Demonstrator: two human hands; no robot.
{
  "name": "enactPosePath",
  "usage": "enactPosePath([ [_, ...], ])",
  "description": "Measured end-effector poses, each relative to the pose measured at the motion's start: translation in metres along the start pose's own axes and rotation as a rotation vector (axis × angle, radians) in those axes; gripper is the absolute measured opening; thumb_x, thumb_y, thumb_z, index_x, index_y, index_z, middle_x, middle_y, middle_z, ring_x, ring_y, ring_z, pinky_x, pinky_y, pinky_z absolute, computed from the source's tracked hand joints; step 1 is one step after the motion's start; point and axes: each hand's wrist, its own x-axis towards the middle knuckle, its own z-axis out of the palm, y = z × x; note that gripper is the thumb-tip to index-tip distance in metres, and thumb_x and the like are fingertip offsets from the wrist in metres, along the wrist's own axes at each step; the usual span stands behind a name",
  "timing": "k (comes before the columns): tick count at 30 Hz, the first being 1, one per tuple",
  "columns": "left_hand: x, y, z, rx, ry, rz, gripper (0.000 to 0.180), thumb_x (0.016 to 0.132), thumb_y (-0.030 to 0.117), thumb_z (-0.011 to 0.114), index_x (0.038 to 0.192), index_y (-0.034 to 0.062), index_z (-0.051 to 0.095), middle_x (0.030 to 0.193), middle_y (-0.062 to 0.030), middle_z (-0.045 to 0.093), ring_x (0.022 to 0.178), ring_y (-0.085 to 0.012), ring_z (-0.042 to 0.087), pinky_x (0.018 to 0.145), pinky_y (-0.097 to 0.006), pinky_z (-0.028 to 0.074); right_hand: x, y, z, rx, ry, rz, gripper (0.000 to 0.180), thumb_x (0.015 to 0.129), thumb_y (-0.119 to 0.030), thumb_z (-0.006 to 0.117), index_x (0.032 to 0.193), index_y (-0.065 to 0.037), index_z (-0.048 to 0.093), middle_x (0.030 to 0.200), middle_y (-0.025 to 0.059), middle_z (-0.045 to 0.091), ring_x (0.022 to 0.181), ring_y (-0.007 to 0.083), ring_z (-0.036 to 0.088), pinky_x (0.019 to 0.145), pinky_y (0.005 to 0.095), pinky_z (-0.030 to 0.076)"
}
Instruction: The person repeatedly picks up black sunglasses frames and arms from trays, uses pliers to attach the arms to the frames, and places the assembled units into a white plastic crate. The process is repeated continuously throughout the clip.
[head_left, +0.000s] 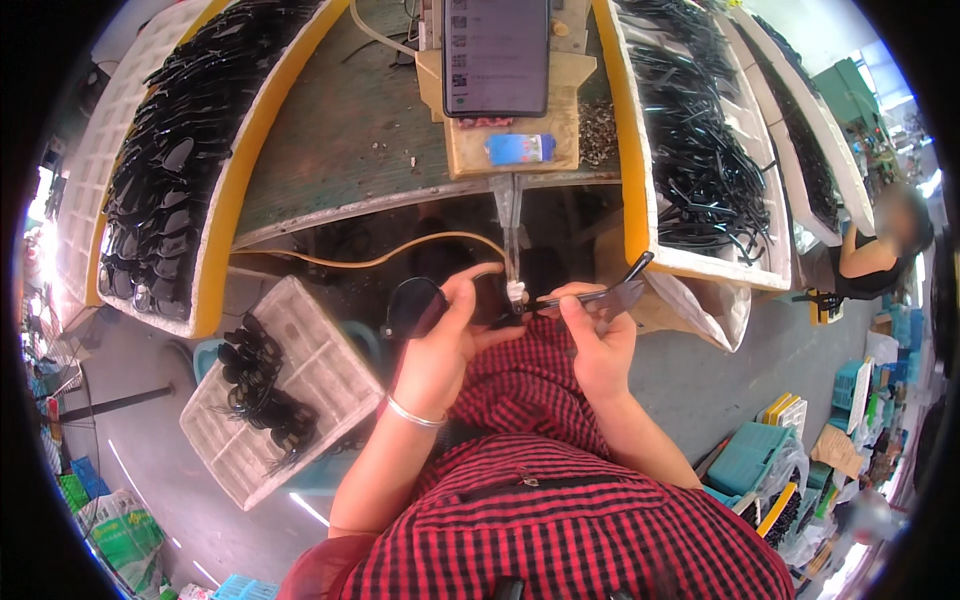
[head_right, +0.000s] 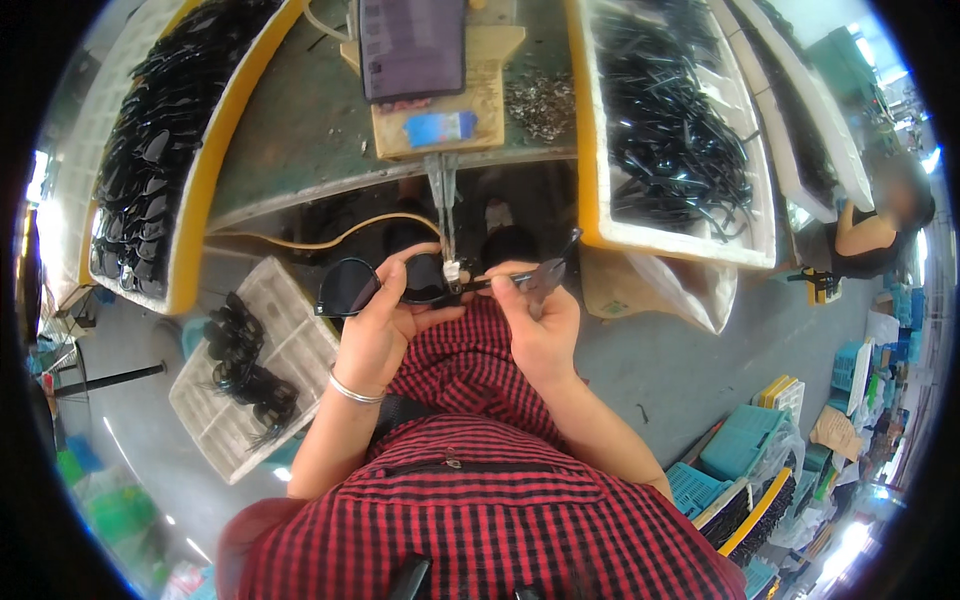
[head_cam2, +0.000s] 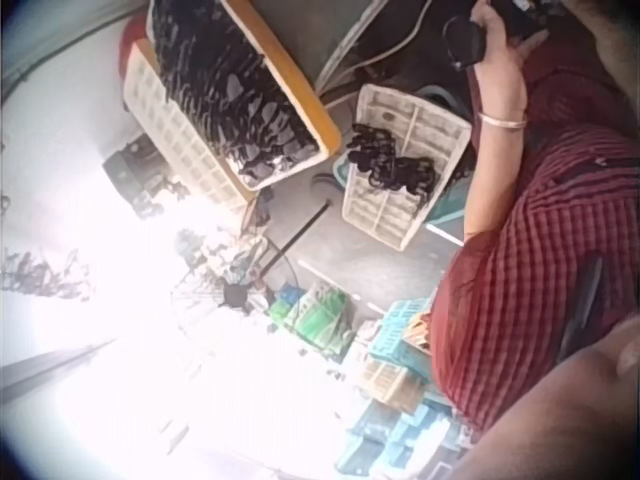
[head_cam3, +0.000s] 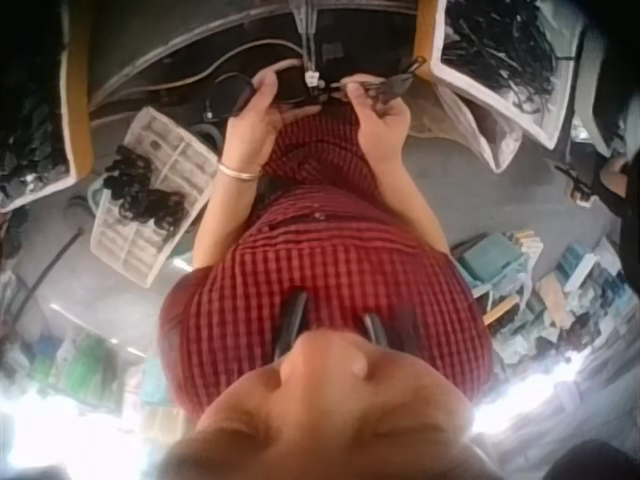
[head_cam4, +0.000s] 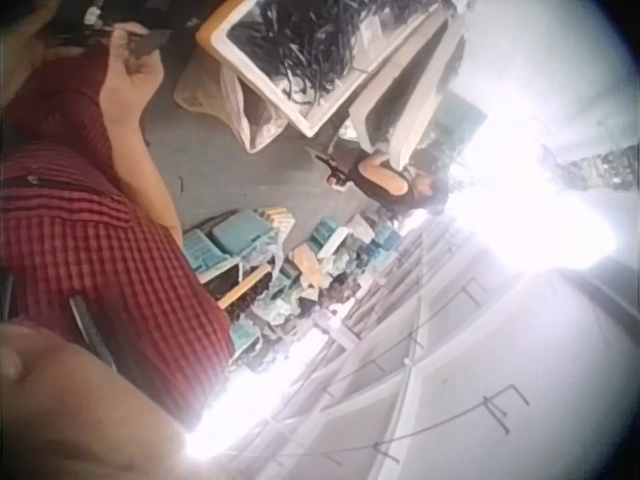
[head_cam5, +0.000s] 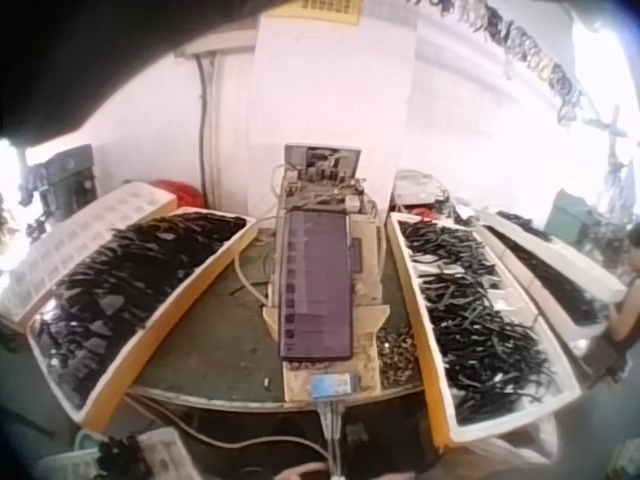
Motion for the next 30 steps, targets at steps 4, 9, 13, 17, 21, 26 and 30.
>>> enactPosePath([
  [4, 0.0008, -0.0009, -0.0020, 0.003, -0.007, 0.009, 0.046, 0.102, 0.033, 0.043, 0.132, -0.0015, 0.048, 0.114, -0.0184, 0.064, 0.102, -0.0302, 0.065, 0.087, -0.039, 0.056, 0.0001, 0.0020, -0.0011, -0.025, 0.005, 0.008, 0.013, 0.094, -0.006, 0.062, 0.102, 0.003, 0.065, 0.094, 0.0074, 0.069, 0.086, 0.0128, 0.065, 0.081, 0.0257, 0.051],
  [9, 0.0011, -0.0004, -0.0019, 0.012, -0.009, 0.005, 0.046, 0.103, 0.033, 0.042, 0.132, -0.0016, 0.048, 0.113, -0.0184, 0.065, 0.102, -0.0303, 0.066, 0.087, -0.039, 0.056, 0.0005, 0.0023, -0.0013, -0.040, 0.010, 0.000, 0.013, 0.094, -0.008, 0.062, 0.101, 0.003, 0.065, 0.093, 0.0068, 0.069, 0.085, 0.0118, 0.064, 0.080, 0.0247, 0.049],
  [13, 0.0013, -0.0001, -0.0023, 0.014, -0.009, 0.008, 0.046, 0.103, 0.034, 0.042, 0.131, -0.0016, 0.048, 0.113, -0.0184, 0.065, 0.102, -0.0303, 0.066, 0.087, -0.039, 0.056, 0.0004, 0.0017, -0.0009, -0.047, 0.008, 0.001, 0.013, 0.094, -0.008, 0.063, 0.102, 0.002, 0.066, 0.092, 0.0060, 0.069, 0.085, 0.0111, 0.063, 0.079, 0.0242, 0.049],
  [17, 0.0013, -0.0004, -0.0019, 0.016, -0.015, 0.010, 0.046, 0.102, 0.034, 0.043, 0.131, -0.0016, 0.048, 0.113, -0.0184, 0.065, 0.102, -0.0304, 0.066, 0.087, -0.039, 0.056, 0.0003, 0.0025, -0.0028, -0.060, 0.011, 0.006, 0.013, 0.094, -0.008, 0.062, 0.102, 0.002, 0.066, 0.092, 0.0058, 0.069, 0.085, 0.0109, 0.063, 0.079, 0.0241, 0.049],
  [21, 0.0017, -0.0012, -0.0017, 0.016, -0.016, 0.016, 0.047, 0.102, 0.035, 0.043, 0.132, -0.0016, 0.047, 0.113, -0.0188, 0.064, 0.102, -0.0306, 0.065, 0.086, -0.039, 0.056, 0.0012, 0.0028, -0.0018, -0.029, 0.013, -0.004, 0.013, 0.094, -0.007, 0.062, 0.101, 0.002, 0.066, 0.092, 0.0063, 0.069, 0.085, 0.0111, 0.064, 0.079, 0.0243, 0.049],
  [26, 0.0028, -0.0019, -0.0016, 0.008, -0.011, 0.004, 0.048, 0.102, 0.035, 0.043, 0.132, -0.0015, 0.047, 0.113, -0.0189, 0.064, 0.102, -0.0303, 0.066, 0.086, -0.039, 0.056, 0.0011, 0.0036, -0.0036, 0.009, 0.031, 0.023, 0.013, 0.093, -0.007, 0.063, 0.102, 0.002, 0.066, 0.093, 0.0066, 0.069, 0.085, 0.0120, 0.064, 0.080, 0.0249, 0.050],
  [30, 0.0045, -0.0032, -0.0032, 0.076, 0.003, 0.000, 0.046, 0.103, 0.034, 0.042, 0.132, -0.0015, 0.047, 0.113, -0.0188, 0.064, 0.102, -0.0298, 0.065, 0.086, -0.039, 0.056, 0.0021, 0.0053, -0.0047, -0.009, 0.036, 0.034, 0.014, 0.093, -0.008, 0.063, 0.102, 0.003, 0.065, 0.093, 0.0071, 0.069, 0.085, 0.0133, 0.065, 0.081, 0.0261, 0.051],
])
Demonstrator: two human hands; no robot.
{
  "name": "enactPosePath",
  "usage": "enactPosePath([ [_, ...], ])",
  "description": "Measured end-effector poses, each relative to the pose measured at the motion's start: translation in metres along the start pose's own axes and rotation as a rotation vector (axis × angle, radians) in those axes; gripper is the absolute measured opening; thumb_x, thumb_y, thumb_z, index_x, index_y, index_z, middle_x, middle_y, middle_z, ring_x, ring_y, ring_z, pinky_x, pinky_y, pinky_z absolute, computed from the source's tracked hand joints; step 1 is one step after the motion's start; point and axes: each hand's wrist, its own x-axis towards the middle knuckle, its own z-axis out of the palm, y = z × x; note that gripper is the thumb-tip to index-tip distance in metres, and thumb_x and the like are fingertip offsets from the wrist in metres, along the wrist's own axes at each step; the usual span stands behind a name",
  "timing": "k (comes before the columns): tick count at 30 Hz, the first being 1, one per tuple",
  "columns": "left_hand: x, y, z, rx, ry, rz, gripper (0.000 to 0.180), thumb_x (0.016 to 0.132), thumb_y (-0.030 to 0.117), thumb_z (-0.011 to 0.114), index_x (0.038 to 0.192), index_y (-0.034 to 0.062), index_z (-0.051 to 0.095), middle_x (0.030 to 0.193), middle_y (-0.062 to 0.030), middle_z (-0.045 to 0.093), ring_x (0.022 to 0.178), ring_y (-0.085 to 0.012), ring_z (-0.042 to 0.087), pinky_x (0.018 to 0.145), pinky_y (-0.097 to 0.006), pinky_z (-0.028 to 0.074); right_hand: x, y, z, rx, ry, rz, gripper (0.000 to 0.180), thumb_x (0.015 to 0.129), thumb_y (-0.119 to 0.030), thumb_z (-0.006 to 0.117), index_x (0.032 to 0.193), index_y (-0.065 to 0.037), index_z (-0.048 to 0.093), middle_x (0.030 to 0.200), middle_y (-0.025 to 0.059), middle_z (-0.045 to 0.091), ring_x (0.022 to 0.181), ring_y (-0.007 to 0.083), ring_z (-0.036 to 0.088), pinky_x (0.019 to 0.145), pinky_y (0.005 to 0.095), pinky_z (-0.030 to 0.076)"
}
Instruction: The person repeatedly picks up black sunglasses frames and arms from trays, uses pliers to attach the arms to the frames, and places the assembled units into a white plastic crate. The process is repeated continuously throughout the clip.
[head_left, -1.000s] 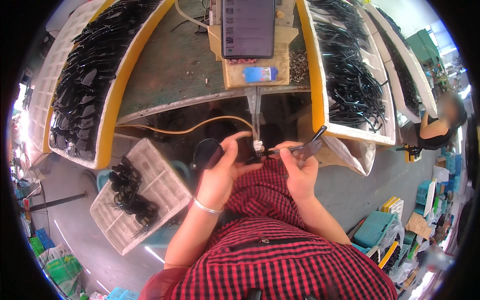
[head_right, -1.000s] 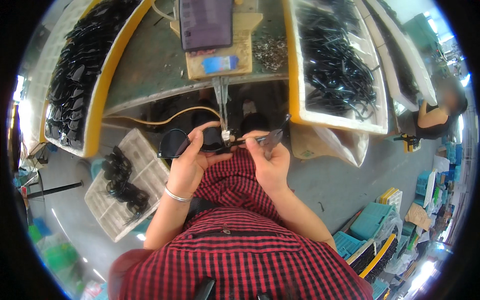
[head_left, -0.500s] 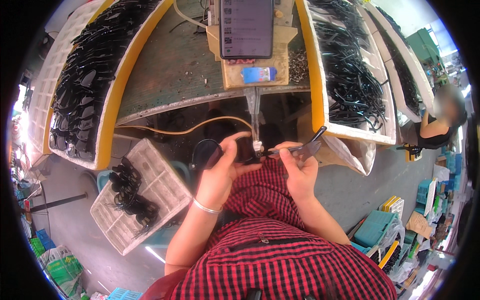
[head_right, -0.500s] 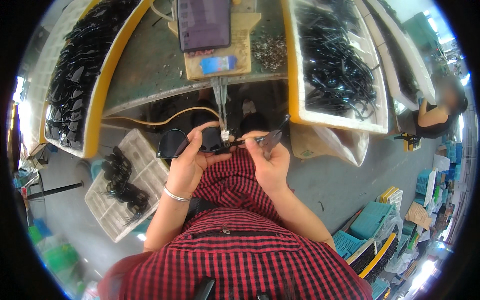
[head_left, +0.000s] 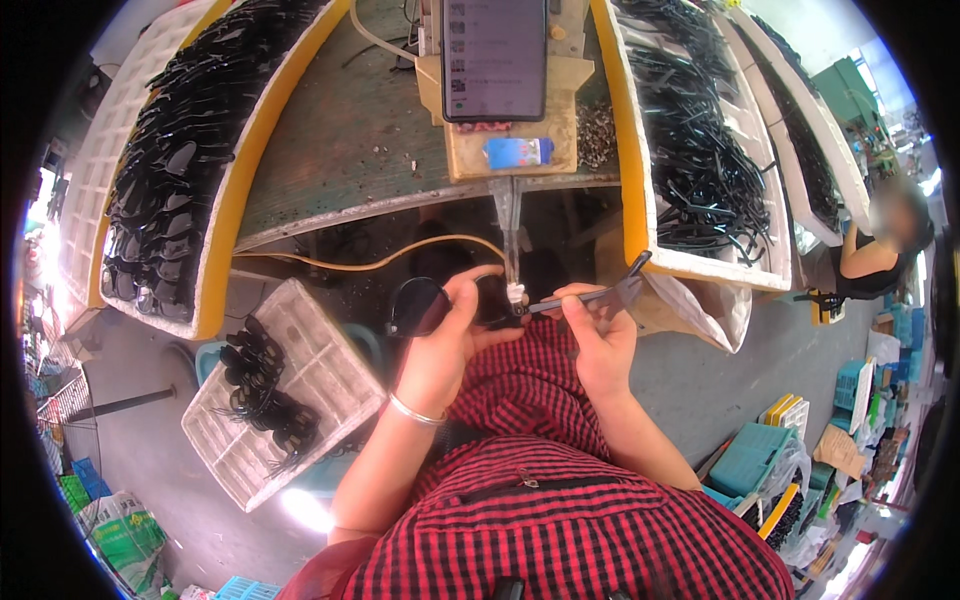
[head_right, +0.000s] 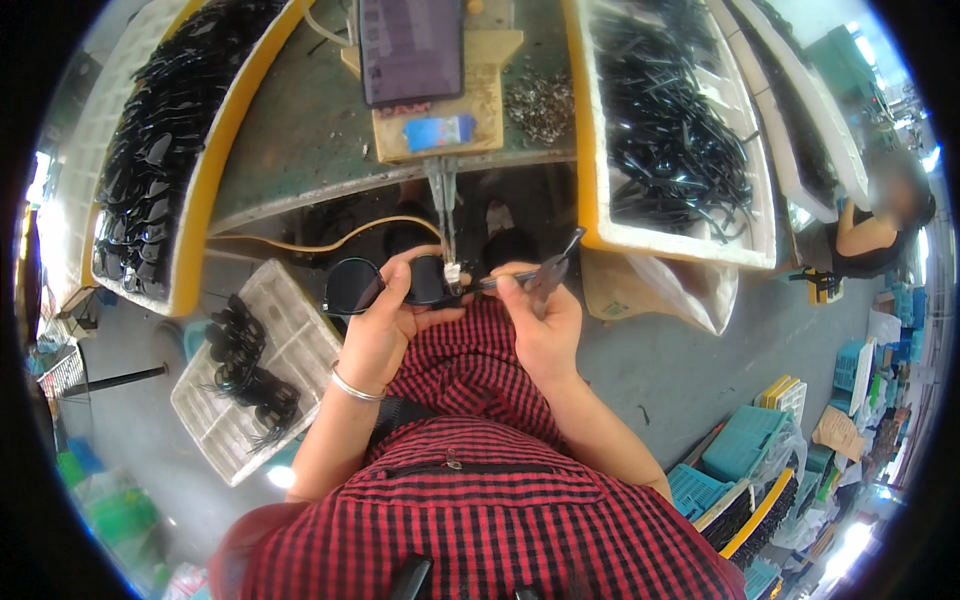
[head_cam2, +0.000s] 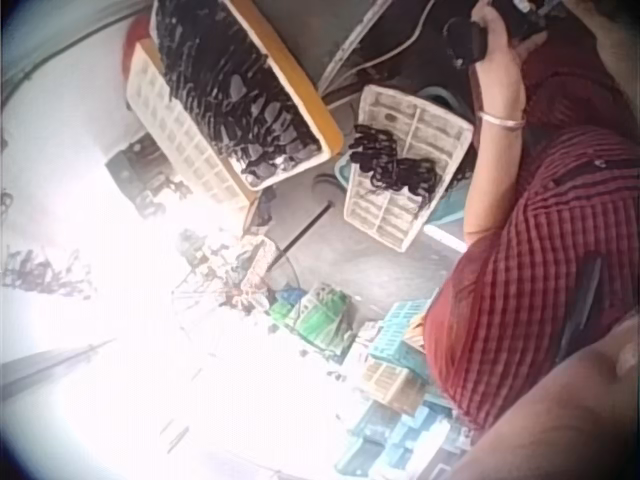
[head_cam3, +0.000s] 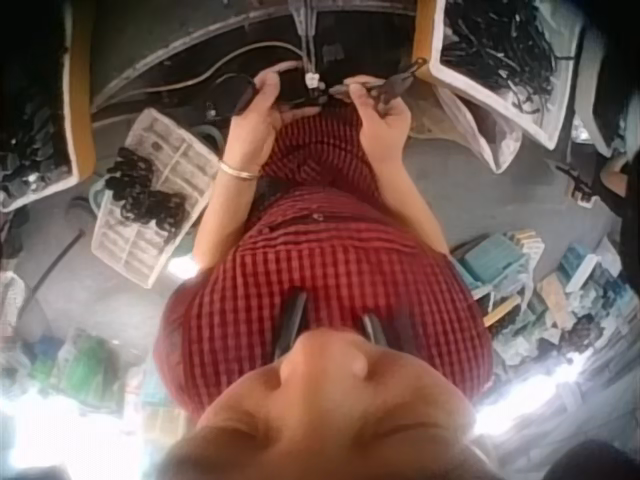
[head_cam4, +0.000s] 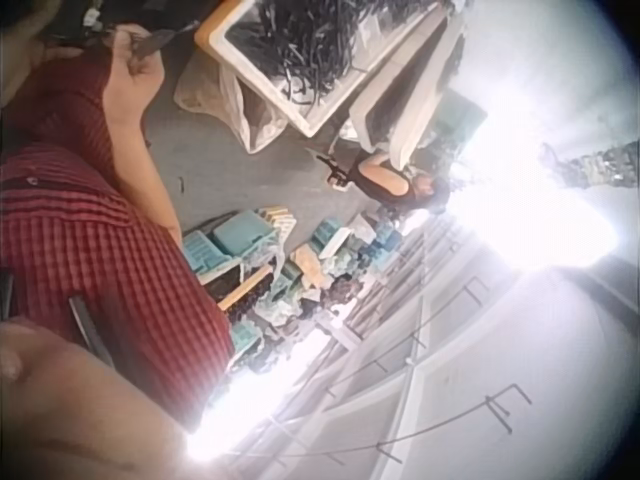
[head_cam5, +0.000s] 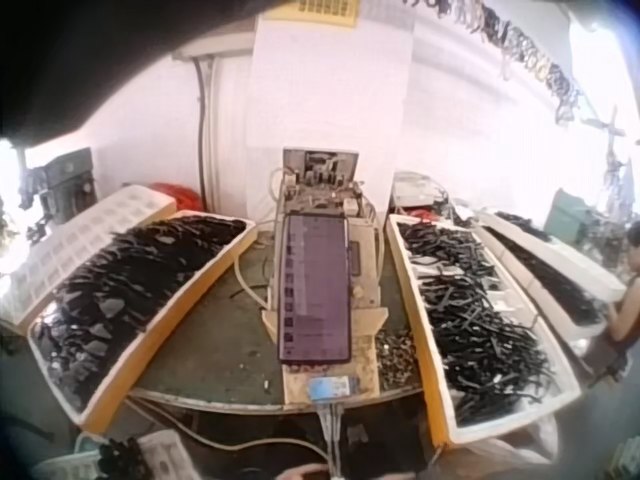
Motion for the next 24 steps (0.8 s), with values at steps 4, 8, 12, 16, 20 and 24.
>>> enactPosePath([
  [4, -0.004, -0.007, -0.010, 0.034, 0.045, 0.011, 0.044, 0.104, 0.031, 0.040, 0.133, -0.0017, 0.046, 0.115, -0.0198, 0.063, 0.106, -0.0304, 0.064, 0.089, -0.040, 0.055, -0.008, 0.002, 0.002, -0.025, -0.013, 0.080, 0.015, 0.094, -0.009, 0.063, 0.102, 0.003, 0.065, 0.092, 0.0076, 0.068, 0.086, 0.0139, 0.065, 0.083, 0.0269, 0.051],
  [8, -0.025, -0.008, -0.014, -0.009, 0.039, 0.017, 0.043, 0.104, 0.028, 0.038, 0.133, -0.0026, 0.045, 0.119, -0.0237, 0.061, 0.110, -0.0329, 0.062, 0.094, -0.043, 0.052, -0.023, 0.005, 0.004, 0.022, -0.006, 0.110, 0.014, 0.094, -0.008, 0.060, 0.102, 0.002, 0.064, 0.088, 0.0085, 0.068, 0.079, 0.0133, 0.064, 0.073, 0.0248, 0.048],
  [12, -0.048, 0.001, 0.005, -0.025, 0.039, 0.086, 0.041, 0.104, 0.029, 0.037, 0.133, 0.0005, 0.043, 0.124, -0.0274, 0.057, 0.111, -0.0364, 0.060, 0.098, -0.047, 0.048, -0.037, -0.017, 0.002, 0.151, 0.052, 0.195, 0.013, 0.094, -0.009, 0.059, 0.100, 0.001, 0.064, 0.086, 0.0096, 0.068, 0.078, 0.0151, 0.065, 0.074, 0.0258, 0.050],
  [16, -0.059, 0.006, 0.032, -0.018, -0.077, 0.264, 0.045, 0.102, 0.038, 0.042, 0.131, 0.0033, 0.043, 0.124, -0.0280, 0.057, 0.110, -0.0371, 0.060, 0.099, -0.048, 0.046, -0.045, -0.056, -0.010, 0.248, 0.014, 0.237, 0.014, 0.096, -0.010, 0.060, 0.102, 0.002, 0.063, 0.085, 0.0073, 0.068, 0.080, 0.0148, 0.066, 0.074, 0.0270, 0.051],
  [20, -0.060, 0.012, 0.057, 0.092, -0.155, 0.431, 0.046, 0.101, 0.044, 0.044, 0.127, 0.0057, 0.045, 0.122, -0.0279, 0.059, 0.106, -0.0376, 0.062, 0.098, -0.049, 0.046, -0.043, -0.088, -0.027, 0.260, -0.043, 0.106, 0.015, 0.095, -0.011, 0.061, 0.104, 0.001, 0.063, 0.087, 0.0075, 0.067, 0.081, 0.0147, 0.066, 0.074, 0.0273, 0.051],
  [24, -0.052, 0.046, 0.041, -0.218, -0.085, 0.543, 0.041, 0.103, 0.037, 0.041, 0.131, 0.0073, 0.045, 0.125, -0.0262, 0.055, 0.103, -0.0315, 0.062, 0.088, -0.041, 0.054, -0.021, -0.109, -0.074, 0.173, 0.323, 0.011, 0.015, 0.093, -0.011, 0.061, 0.100, 0.002, 0.061, 0.083, 0.0113, 0.066, 0.075, 0.0180, 0.064, 0.070, 0.0282, 0.051],
])
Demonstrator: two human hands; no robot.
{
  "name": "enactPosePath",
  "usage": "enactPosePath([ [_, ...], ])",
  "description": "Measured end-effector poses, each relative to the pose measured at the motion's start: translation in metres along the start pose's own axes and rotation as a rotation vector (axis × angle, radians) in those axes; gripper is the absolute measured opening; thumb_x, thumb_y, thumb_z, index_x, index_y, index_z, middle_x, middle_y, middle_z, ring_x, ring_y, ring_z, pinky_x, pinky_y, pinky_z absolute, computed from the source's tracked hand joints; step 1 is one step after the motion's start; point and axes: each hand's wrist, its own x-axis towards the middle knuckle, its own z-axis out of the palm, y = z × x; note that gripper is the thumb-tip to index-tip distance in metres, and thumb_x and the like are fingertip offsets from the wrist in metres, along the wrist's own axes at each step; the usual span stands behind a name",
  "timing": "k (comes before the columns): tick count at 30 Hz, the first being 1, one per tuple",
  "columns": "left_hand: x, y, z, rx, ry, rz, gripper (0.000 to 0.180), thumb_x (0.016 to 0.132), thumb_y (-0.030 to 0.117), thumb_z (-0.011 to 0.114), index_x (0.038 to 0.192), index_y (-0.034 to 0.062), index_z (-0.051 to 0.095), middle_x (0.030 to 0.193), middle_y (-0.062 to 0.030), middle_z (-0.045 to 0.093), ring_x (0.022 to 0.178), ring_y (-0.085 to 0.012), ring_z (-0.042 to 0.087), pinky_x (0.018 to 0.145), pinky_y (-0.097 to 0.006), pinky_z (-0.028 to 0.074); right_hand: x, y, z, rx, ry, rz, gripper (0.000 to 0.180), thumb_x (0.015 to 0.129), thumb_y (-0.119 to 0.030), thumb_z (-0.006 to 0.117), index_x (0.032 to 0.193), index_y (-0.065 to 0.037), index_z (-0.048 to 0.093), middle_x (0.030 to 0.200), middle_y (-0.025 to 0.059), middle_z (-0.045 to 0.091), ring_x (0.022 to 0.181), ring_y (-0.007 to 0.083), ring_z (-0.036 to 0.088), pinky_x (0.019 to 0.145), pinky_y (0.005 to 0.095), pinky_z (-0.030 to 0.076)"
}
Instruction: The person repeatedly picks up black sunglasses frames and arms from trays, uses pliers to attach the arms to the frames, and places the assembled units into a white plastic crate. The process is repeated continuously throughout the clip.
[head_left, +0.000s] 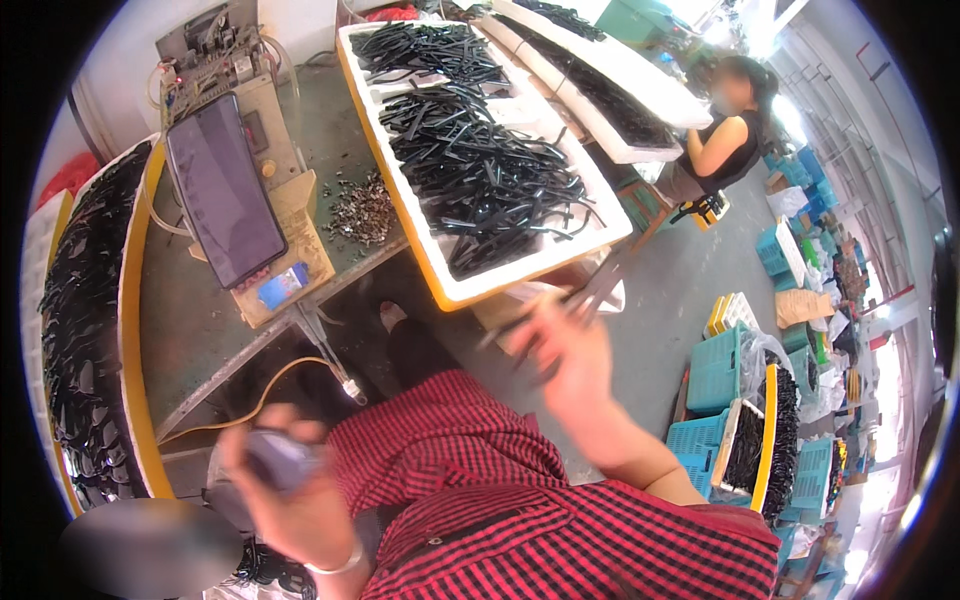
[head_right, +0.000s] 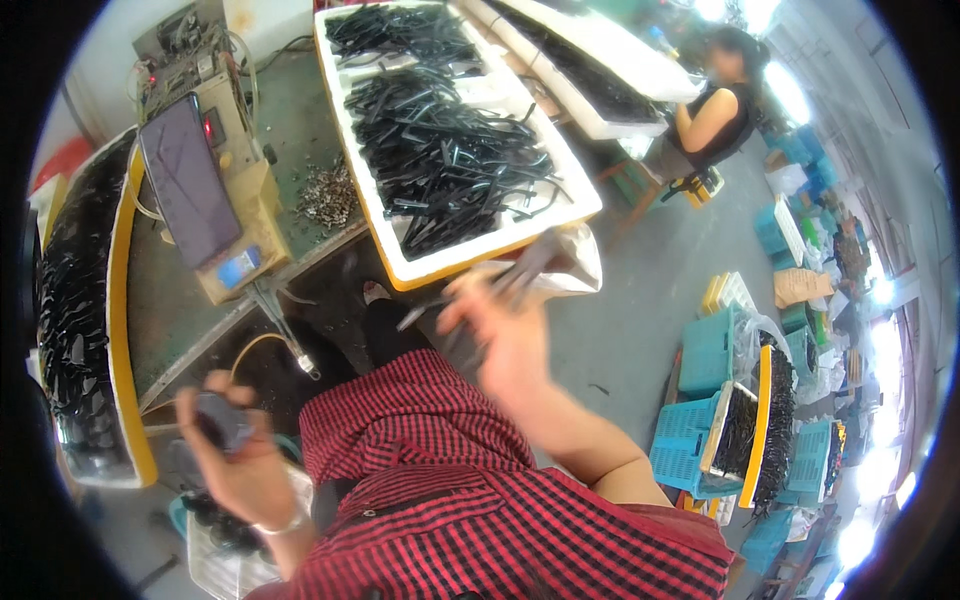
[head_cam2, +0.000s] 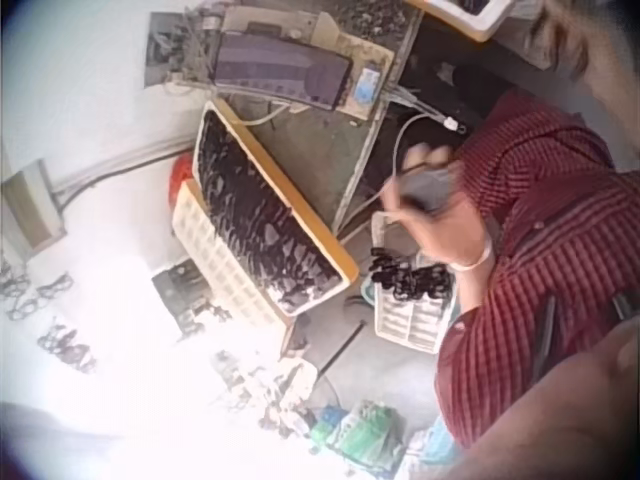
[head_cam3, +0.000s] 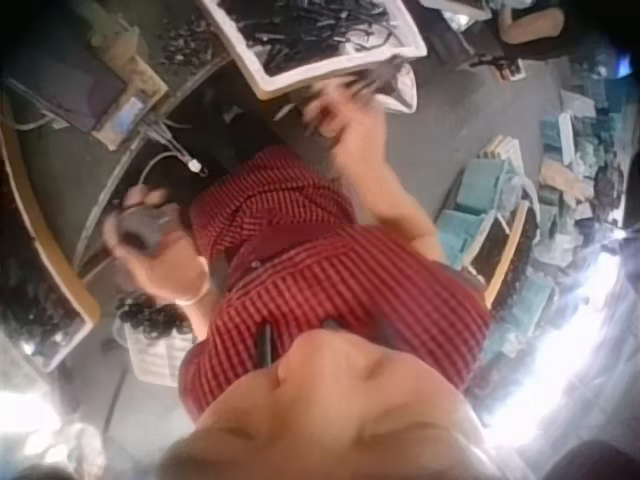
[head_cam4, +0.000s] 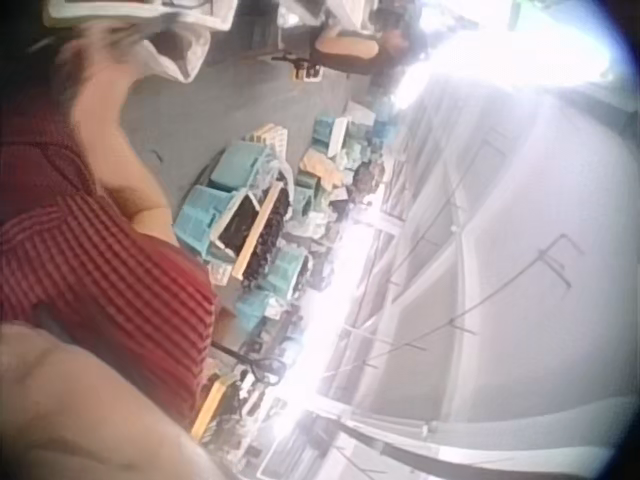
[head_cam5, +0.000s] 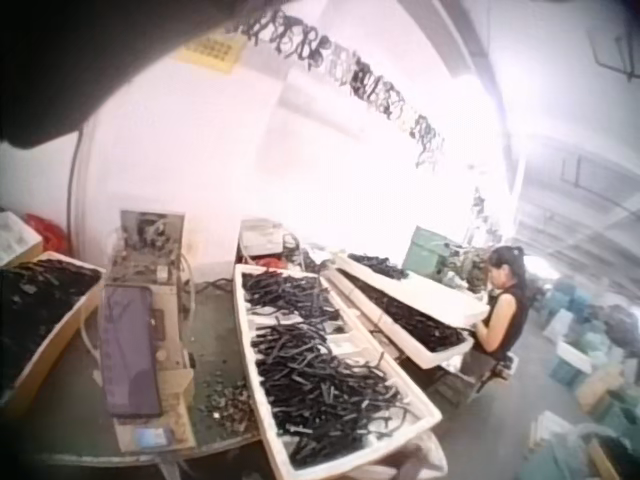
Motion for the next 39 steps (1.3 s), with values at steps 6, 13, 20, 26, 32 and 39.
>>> enactPosePath([
  [6, 0.008, 0.040, -0.042, 0.181, 0.126, 0.007, 0.041, 0.103, 0.027, 0.044, 0.135, 0.0013, 0.046, 0.128, -0.0253, 0.054, 0.106, -0.0279, 0.061, 0.087, -0.034, 0.057, 0.127, -0.025, -0.129, 0.049, 0.266, 0.086, 0.027, 0.094, -0.017, 0.057, 0.109, 0.006, 0.055, 0.086, 0.0170, 0.067, 0.075, 0.0235, 0.065, 0.066, 0.0334, 0.056],
  [13, 0.000, 0.024, -0.028, 0.333, 0.199, -0.117, 0.036, 0.103, 0.028, 0.040, 0.126, 0.0021, 0.050, 0.121, -0.0231, 0.059, 0.099, -0.0288, 0.065, 0.078, -0.036, 0.058, 0.094, -0.050, -0.111, -0.439, 0.124, 0.070, 0.036, 0.089, -0.022, 0.064, 0.116, 0.000, 0.056, 0.094, 0.0125, 0.068, 0.081, 0.0214, 0.065, 0.074, 0.0354, 0.054],
  [20, 0.009, 0.013, 0.019, 0.435, -0.004, -0.149, 0.036, 0.103, 0.028, 0.041, 0.120, -0.0012, 0.052, 0.112, -0.0248, 0.063, 0.094, -0.0327, 0.066, 0.086, -0.041, 0.054, 0.014, -0.043, -0.018, -1.153, -0.408, -0.531, 0.029, 0.078, -0.021, 0.075, 0.105, -0.010, 0.068, 0.091, 0.0087, 0.067, 0.080, 0.0240, 0.065, 0.076, 0.0328, 0.051],
  [26, 0.006, 0.012, 0.010, 0.351, 0.125, -0.112, 0.029, 0.103, 0.027, 0.042, 0.099, -0.0005, 0.052, 0.114, -0.0224, 0.060, 0.094, -0.0292, 0.062, 0.087, -0.046, 0.053, 0.137, -0.082, -0.114, -1.595, 0.170, -0.233, 0.023, 0.084, -0.027, 0.066, 0.096, -0.007, 0.069, 0.087, 0.0170, 0.068, 0.086, 0.0335, 0.066, 0.076, 0.0406, 0.050],
  [32, 0.002, 0.007, 0.021, 0.311, 0.081, -0.219, 0.022, 0.101, 0.020, 0.046, 0.101, -0.0007, 0.054, 0.098, -0.0176, 0.062, 0.085, -0.0253, 0.061, 0.081, -0.040, 0.052, 0.175, -0.058, -0.136, -1.865, 0.099, -0.119, 0.027, 0.079, -0.029, 0.069, 0.097, -0.009, 0.070, 0.092, 0.0146, 0.069, 0.090, 0.0317, 0.066, 0.081, 0.0419, 0.051],
  [39, -0.005, -0.003, 0.015, 0.393, 0.045, -0.254, 0.015, 0.097, 0.011, 0.050, 0.099, -0.0027, 0.058, 0.088, -0.0144, 0.064, 0.080, -0.0219, 0.062, 0.076, -0.034, 0.051, 0.147, -0.120, -0.123, -1.816, -0.001, -0.114, 0.023, 0.076, -0.023, 0.070, 0.091, -0.005, 0.070, 0.078, 0.0133, 0.068, 0.078, 0.0276, 0.067, 0.072, 0.0386, 0.051],
])
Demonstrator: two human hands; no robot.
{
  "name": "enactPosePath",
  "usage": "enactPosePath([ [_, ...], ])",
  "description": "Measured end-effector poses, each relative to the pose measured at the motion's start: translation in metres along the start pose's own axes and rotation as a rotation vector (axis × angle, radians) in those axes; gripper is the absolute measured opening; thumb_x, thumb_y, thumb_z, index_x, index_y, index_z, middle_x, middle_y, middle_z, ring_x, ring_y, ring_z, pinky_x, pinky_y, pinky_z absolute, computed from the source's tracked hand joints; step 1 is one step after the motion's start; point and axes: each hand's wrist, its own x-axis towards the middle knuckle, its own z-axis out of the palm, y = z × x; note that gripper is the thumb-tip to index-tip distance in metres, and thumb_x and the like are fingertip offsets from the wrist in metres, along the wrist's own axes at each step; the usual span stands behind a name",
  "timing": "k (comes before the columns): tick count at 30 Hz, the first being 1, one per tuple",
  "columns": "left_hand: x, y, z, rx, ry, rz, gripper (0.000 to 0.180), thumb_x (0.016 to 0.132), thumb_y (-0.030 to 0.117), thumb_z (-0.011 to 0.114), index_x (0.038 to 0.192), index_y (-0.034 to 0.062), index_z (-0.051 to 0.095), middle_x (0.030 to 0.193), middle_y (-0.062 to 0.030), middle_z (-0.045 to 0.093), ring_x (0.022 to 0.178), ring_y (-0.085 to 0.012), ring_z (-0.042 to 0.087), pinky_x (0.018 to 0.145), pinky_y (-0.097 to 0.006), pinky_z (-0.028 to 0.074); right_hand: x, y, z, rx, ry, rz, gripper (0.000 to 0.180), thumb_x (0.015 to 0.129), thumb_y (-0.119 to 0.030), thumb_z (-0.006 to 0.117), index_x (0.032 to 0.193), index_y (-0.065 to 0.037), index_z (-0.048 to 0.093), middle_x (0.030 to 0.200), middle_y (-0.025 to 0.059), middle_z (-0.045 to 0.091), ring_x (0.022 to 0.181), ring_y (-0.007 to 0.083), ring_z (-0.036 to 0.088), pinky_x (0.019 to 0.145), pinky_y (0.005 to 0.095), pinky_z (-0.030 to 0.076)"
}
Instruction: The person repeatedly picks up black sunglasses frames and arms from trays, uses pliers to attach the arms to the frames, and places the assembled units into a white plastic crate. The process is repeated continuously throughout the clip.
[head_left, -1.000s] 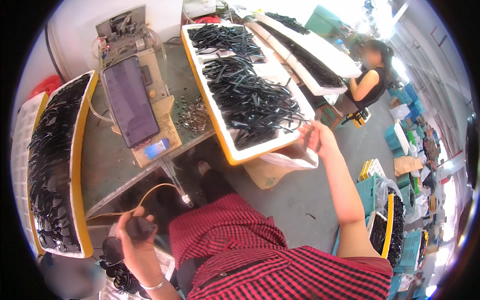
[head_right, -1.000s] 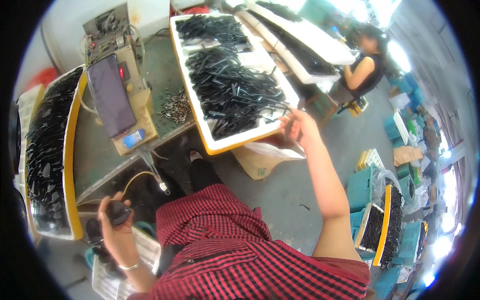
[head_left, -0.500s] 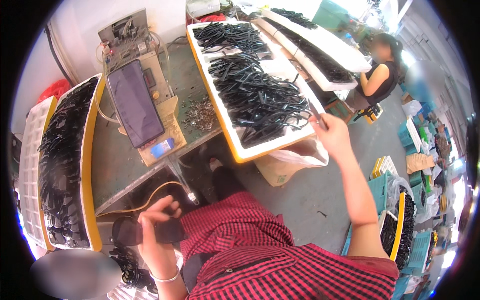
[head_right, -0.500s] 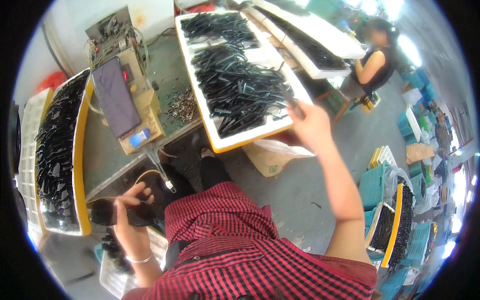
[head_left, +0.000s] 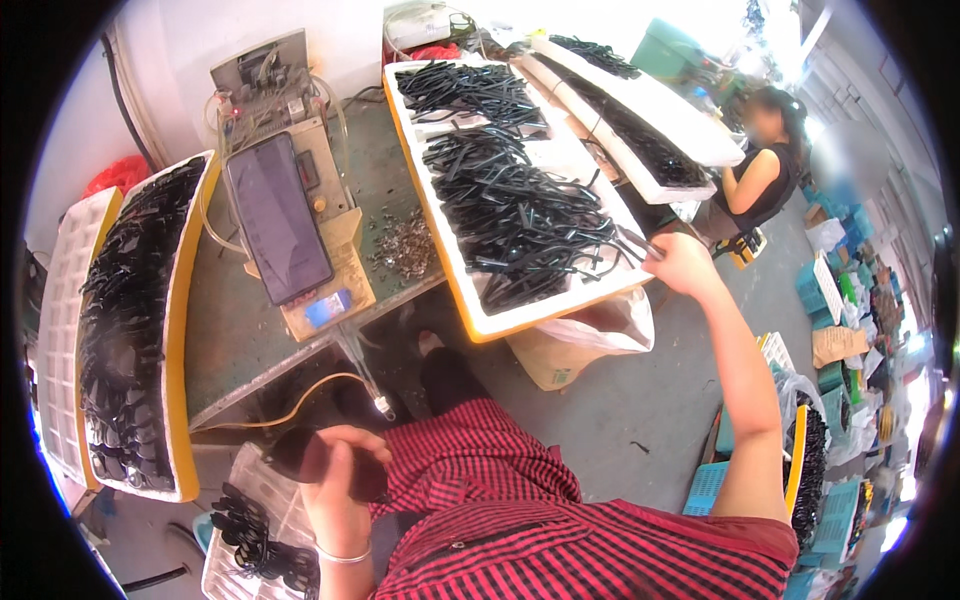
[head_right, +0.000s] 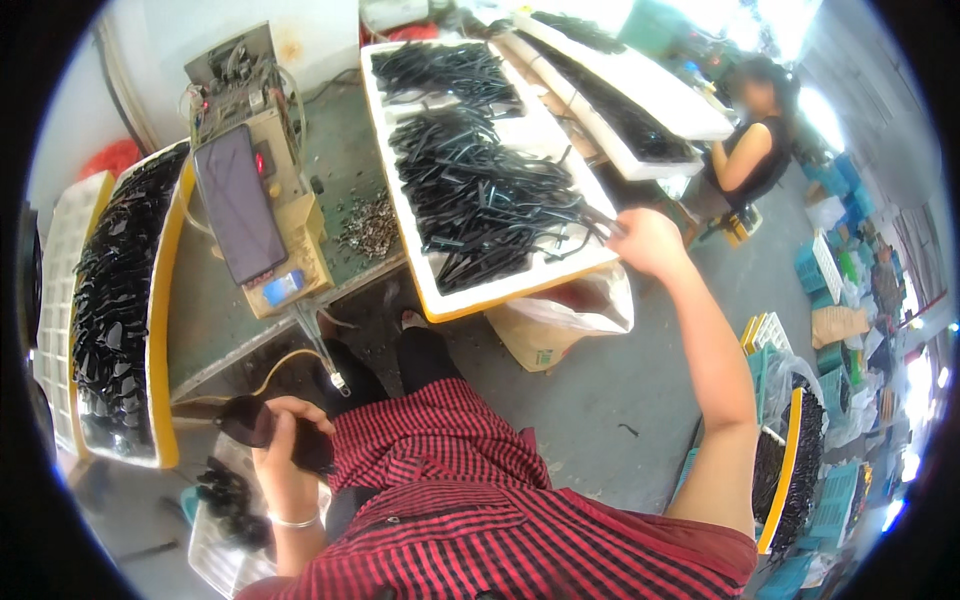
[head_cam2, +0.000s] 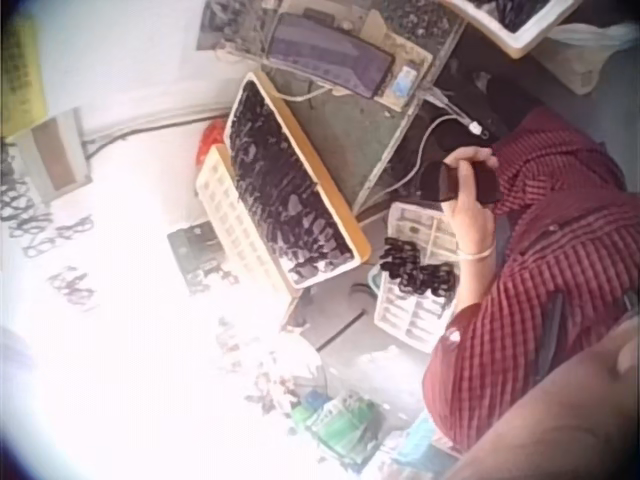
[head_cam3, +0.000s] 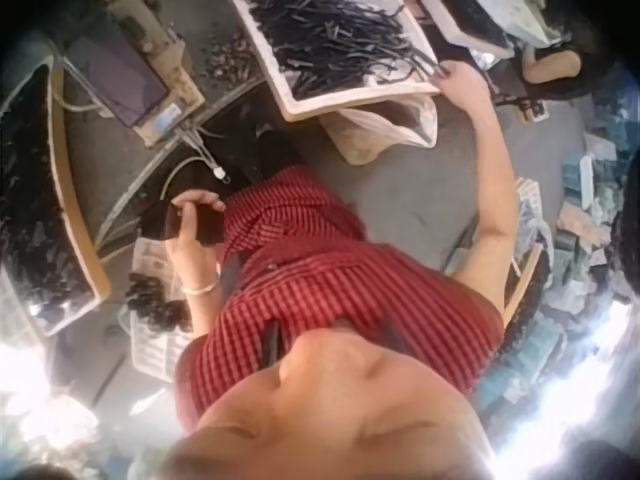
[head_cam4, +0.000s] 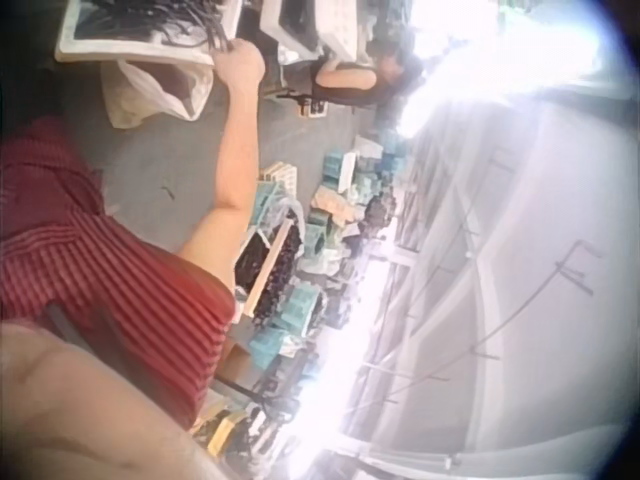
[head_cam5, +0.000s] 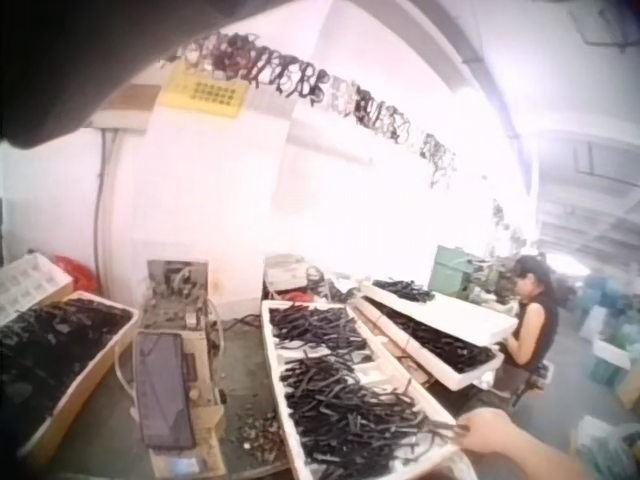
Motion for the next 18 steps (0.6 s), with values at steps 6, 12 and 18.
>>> enactPosePath([
  [6, 0.016, -0.016, 0.048, 0.305, -0.285, 0.133, 0.008, 0.080, -0.003, 0.070, 0.087, -0.0011, 0.065, 0.089, -0.0072, 0.065, 0.081, -0.0151, 0.060, 0.073, -0.026, 0.048, -0.121, -0.100, 0.012, 1.294, -0.417, -0.072, 0.014, 0.076, -0.009, 0.078, 0.080, -0.003, 0.066, 0.073, -0.0019, 0.063, 0.067, 0.0075, 0.056, 0.062, 0.0236, 0.044],
  [12, 0.008, -0.008, 0.049, 0.205, -0.189, 0.174, 0.009, 0.084, -0.003, 0.068, 0.092, -0.0015, 0.064, 0.089, -0.0052, 0.062, 0.083, -0.0123, 0.058, 0.073, -0.025, 0.046, -0.175, -0.205, 0.056, 1.628, -0.695, -0.208, 0.012, 0.082, -0.003, 0.074, 0.090, 0.000, 0.066, 0.084, -0.0001, 0.065, 0.078, 0.0056, 0.057, 0.069, 0.0227, 0.044],
  [18, -0.016, 0.014, 0.015, 0.191, 0.005, 0.027, 0.013, 0.088, -0.005, 0.063, 0.101, -0.0048, 0.065, 0.081, -0.0043, 0.066, 0.073, -0.0085, 0.060, 0.068, -0.022, 0.048, -0.149, -0.217, 0.048, 0.774, 0.157, -0.832, 0.042, 0.065, -0.009, 0.078, 0.106, -0.009, 0.067, 0.091, 0.0073, 0.061, 0.084, 0.0282, 0.057, 0.077, 0.0381, 0.045],
])
